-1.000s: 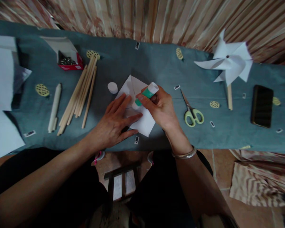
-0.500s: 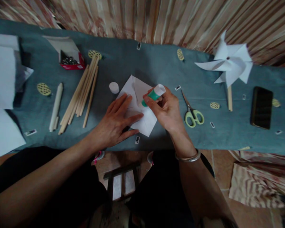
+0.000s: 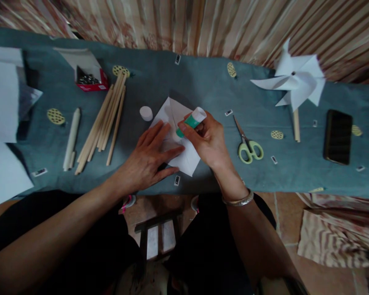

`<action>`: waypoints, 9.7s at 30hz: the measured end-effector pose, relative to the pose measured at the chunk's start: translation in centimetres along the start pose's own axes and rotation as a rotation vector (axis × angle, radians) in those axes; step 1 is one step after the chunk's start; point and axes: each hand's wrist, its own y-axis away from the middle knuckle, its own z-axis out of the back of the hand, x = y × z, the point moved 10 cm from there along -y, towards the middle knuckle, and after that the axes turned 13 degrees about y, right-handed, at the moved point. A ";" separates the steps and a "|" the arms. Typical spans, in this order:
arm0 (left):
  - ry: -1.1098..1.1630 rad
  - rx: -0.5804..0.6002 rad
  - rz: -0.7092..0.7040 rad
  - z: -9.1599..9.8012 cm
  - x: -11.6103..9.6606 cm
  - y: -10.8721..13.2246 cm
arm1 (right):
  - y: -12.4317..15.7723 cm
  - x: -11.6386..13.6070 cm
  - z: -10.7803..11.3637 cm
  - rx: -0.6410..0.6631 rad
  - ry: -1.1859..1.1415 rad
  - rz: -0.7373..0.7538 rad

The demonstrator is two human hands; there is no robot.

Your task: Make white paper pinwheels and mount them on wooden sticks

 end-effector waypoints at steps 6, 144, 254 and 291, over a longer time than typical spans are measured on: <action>-0.003 -0.004 0.006 0.1 0.1 0.0 | -0.8 -1.2 3.2 -0.173 -0.156 -0.046; -0.356 -0.579 0.607 20.1 13.1 13.3 | 2.4 -0.9 0.2 0.109 -0.188 -0.135; 0.162 -0.166 -0.055 1.4 -0.9 0.9 | 4.1 1.5 -0.1 -0.121 0.727 0.277; 0.170 -0.115 -0.026 1.3 -0.6 0.5 | 4.3 1.8 0.0 -0.103 0.720 0.280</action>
